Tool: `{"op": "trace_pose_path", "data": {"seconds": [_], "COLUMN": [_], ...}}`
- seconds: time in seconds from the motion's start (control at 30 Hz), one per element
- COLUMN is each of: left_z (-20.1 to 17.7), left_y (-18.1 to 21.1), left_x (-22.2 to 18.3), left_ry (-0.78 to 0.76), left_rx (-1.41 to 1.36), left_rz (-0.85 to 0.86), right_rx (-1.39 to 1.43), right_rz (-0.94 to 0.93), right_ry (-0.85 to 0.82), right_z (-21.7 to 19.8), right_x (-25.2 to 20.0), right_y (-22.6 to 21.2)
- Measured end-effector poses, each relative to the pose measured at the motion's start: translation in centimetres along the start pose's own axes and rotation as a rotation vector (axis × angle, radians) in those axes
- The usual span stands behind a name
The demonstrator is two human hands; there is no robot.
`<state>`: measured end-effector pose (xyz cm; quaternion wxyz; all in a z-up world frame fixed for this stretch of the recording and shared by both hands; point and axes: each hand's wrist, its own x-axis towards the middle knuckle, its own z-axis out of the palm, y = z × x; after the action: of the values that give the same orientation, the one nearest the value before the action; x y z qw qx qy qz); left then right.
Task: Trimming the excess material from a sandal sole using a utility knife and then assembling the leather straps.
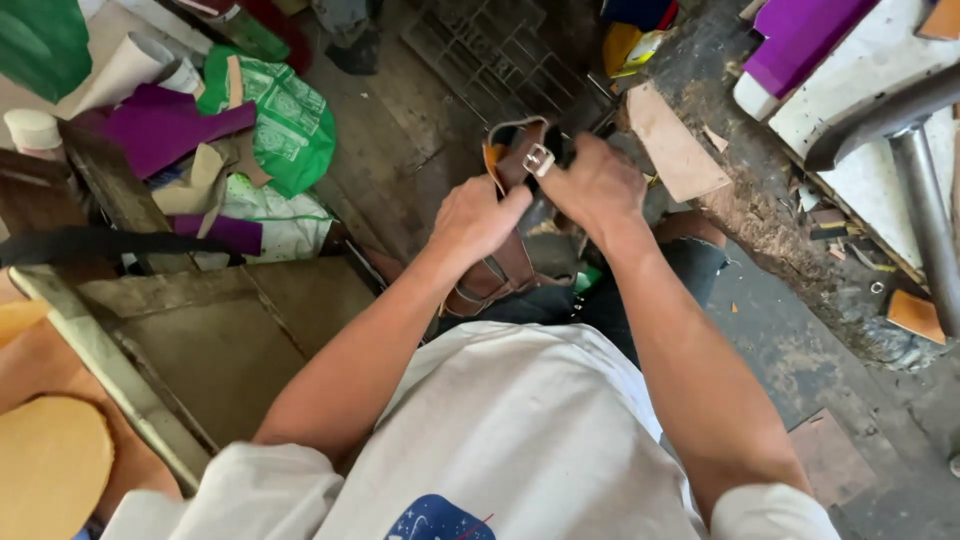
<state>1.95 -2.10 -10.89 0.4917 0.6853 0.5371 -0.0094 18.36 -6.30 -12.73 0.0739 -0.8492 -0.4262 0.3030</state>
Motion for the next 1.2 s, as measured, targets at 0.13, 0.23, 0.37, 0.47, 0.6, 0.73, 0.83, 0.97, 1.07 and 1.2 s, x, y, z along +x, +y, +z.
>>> {"op": "trace_pose_path", "data": {"seconds": [0.13, 0.23, 0.37, 0.47, 0.6, 0.73, 0.83, 0.97, 1.07, 1.2], "left_z": [-0.7, -1.6, -1.9, -2.1, -0.7, -0.9, 0.0, -0.8, -3.1, -0.9], "left_y": [-1.9, -3.5, -4.1, -3.6, -3.9, -0.9, 0.3, 0.5, 2.4, -1.4], "left_x": [1.8, 3.0, 2.6, 2.5, 6.3, 7.4, 6.8, 6.5, 3.7, 6.7], "left_ry": [0.03, 0.051, 0.066, 0.102, 0.145, 0.386, 0.428, 0.545, 0.43, 0.449], "left_rx": [-0.049, -0.076, -0.107, -0.121, -0.128, -0.535, -0.724, -0.619, -0.603, -0.563], "left_rz": [-0.134, -0.166, -0.144, -0.121, 0.058, 0.004, -0.019, 0.04, -0.133, -0.046], "right_rx": [-0.042, -0.066, -0.139, -0.096, -0.159, -0.374, -0.564, -0.594, -0.509, -0.561], "right_rz": [-0.09, -0.276, -0.477, -0.615, -0.808, -0.91, -0.813, -0.747, -0.901, -0.875], "right_ry": [0.172, 0.314, 0.509, 0.653, 0.765, 1.008, 1.005, 0.919, 0.963, 0.944], "right_z": [3.2, 4.9, 5.7, 4.9, 1.4, -3.5, -4.1, -5.2, -7.2, -4.4], "right_x": [2.3, 3.1, 2.6, 2.1, 2.7, 4.2, 5.5, 4.8, 1.9, 3.6], "right_y": [-0.6, -0.8, -0.9, -1.6, -3.6, -8.1, -8.5, -8.9, -11.4, -10.4]}}
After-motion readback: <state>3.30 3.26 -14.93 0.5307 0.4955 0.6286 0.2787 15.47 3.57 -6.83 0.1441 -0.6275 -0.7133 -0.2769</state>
